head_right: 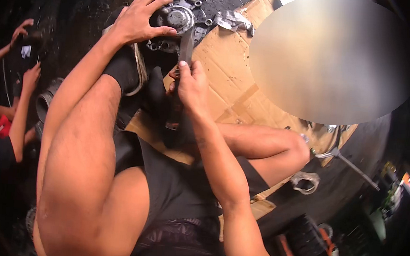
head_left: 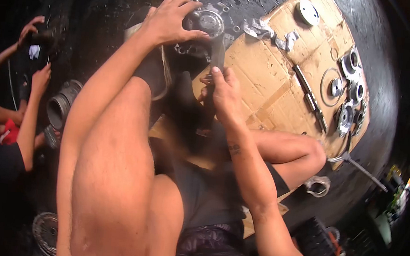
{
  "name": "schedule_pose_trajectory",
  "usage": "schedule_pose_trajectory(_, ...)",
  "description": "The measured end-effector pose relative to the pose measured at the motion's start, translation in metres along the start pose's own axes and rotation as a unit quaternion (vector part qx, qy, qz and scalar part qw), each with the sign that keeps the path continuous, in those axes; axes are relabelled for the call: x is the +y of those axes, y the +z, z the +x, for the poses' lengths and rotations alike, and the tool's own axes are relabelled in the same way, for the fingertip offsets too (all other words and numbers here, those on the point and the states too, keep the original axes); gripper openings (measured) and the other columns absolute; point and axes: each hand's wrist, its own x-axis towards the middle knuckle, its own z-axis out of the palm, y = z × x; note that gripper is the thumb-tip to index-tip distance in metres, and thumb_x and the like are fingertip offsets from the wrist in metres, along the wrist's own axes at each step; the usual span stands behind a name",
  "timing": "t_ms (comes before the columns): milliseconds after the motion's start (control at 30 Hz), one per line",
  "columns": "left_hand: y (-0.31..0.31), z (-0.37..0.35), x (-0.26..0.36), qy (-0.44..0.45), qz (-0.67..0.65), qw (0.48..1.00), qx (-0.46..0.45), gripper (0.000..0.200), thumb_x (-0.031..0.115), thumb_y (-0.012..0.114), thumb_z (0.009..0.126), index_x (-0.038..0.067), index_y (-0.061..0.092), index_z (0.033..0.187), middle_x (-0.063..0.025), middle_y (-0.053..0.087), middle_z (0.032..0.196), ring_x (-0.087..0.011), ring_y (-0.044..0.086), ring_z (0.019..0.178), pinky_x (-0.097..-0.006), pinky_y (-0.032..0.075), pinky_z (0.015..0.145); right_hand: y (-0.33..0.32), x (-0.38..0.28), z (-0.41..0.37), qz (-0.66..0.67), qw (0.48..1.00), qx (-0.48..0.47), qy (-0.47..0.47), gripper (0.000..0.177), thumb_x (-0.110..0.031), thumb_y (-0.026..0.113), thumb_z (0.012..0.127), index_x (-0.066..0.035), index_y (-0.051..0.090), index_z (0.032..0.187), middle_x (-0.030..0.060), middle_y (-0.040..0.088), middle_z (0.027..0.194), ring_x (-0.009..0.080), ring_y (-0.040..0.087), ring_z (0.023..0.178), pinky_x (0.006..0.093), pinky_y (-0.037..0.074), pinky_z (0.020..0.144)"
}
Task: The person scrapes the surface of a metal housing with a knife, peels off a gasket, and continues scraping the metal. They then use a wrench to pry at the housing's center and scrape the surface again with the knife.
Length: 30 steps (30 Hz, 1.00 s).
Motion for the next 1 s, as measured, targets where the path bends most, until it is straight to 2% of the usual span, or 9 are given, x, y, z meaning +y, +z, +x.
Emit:
schedule_pose_trajectory(167,0.001,0.000,0.000,0.013,0.014,1.000,0.013,0.085,0.068,0.074,0.071,0.022,0.054,0.140,-0.0109,0.051,0.141,-0.0307,0.043,0.135,-0.0482,0.039,0.109,0.029,0.009,0.000,0.047,0.999,0.019,0.016,0.021,-0.021,0.047,0.104,-0.001,0.044,0.110,0.0138,0.061,0.087,0.0156,0.053,0.052,0.0340,0.053,0.046)
schedule_pose_trajectory(233,0.000,0.000,0.000,0.018,0.012,1.000,0.011,0.085,0.067,0.073,0.072,0.021,0.054,0.140,-0.0115,0.052,0.141,-0.0313,0.044,0.135,-0.0477,0.039,0.109,0.035,0.003,-0.003,0.066,0.997,0.024,0.021,0.016,-0.018,0.045,0.104,-0.002,0.044,0.102,0.0106,0.059,0.080,0.0136,0.055,0.049,0.0328,0.052,0.044)
schedule_pose_trajectory(400,0.000,0.002,-0.001,0.029,0.011,0.999,0.016,0.083,0.066,0.073,0.073,0.020,0.055,0.139,-0.0124,0.053,0.140,-0.0326,0.045,0.134,-0.0462,0.040,0.109,0.047,0.006,-0.002,0.106,0.994,0.034,0.005,0.017,-0.019,0.045,0.104,-0.001,0.043,0.103,0.0120,0.059,0.080,0.0142,0.054,0.049,0.0337,0.051,0.043)
schedule_pose_trajectory(500,0.000,0.001,-0.001,0.036,0.007,0.999,0.020,0.080,0.065,0.073,0.074,0.020,0.056,0.139,-0.0125,0.054,0.138,-0.0324,0.045,0.133,-0.0457,0.040,0.109,0.052,0.007,-0.007,0.120,0.992,0.032,0.006,0.018,-0.019,0.044,0.105,-0.002,0.042,0.109,0.0151,0.058,0.089,0.0160,0.052,0.053,0.0343,0.051,0.047)
schedule_pose_trajectory(600,0.001,0.002,-0.001,0.033,-0.002,0.999,0.029,0.073,0.060,0.073,0.078,0.019,0.057,0.137,-0.0112,0.056,0.136,-0.0310,0.047,0.132,-0.0448,0.041,0.108,0.059,0.005,-0.008,0.108,0.994,0.027,0.007,0.018,-0.019,0.044,0.105,-0.002,0.042,0.109,0.0151,0.057,0.088,0.0157,0.052,0.053,0.0340,0.051,0.047)
schedule_pose_trajectory(733,0.005,0.002,-0.005,0.044,0.000,0.998,0.037,0.071,0.059,0.072,0.079,0.019,0.057,0.136,-0.0108,0.056,0.135,-0.0308,0.048,0.131,-0.0446,0.041,0.107,0.061,0.009,-0.004,0.145,0.989,0.038,0.006,0.017,-0.019,0.044,0.105,-0.002,0.042,0.109,0.0141,0.056,0.088,0.0154,0.051,0.052,0.0331,0.050,0.046)
schedule_pose_trajectory(800,0.006,0.004,-0.007,0.023,-0.014,1.000,0.015,0.074,0.064,0.069,0.078,0.021,0.057,0.137,-0.0070,0.053,0.141,-0.0268,0.044,0.135,-0.0517,0.042,0.104,0.062,0.009,-0.004,0.157,0.987,0.028,0.002,0.017,-0.019,0.044,0.105,-0.003,0.043,0.110,0.0135,0.055,0.088,0.0149,0.050,0.052,0.0319,0.048,0.046)
schedule_pose_trajectory(933,0.007,0.003,-0.008,0.030,-0.013,0.999,0.019,0.072,0.063,0.068,0.080,0.021,0.057,0.137,-0.0071,0.053,0.141,-0.0270,0.044,0.135,-0.0517,0.042,0.104,0.060,0.015,0.004,0.194,0.980,0.041,-0.019,0.016,-0.018,0.044,0.105,-0.002,0.042,0.106,0.0129,0.056,0.081,0.0138,0.051,0.046,0.0321,0.048,0.041)
schedule_pose_trajectory(1000,0.006,0.003,-0.007,0.043,0.010,0.998,0.038,0.065,0.056,0.068,0.085,0.018,0.057,0.136,-0.0108,0.056,0.136,-0.0311,0.049,0.130,-0.0435,0.041,0.107,0.058,0.015,0.004,0.188,0.981,0.030,-0.030,0.017,-0.019,0.044,0.105,-0.002,0.042,0.105,0.0131,0.056,0.081,0.0137,0.051,0.046,0.0317,0.048,0.041)
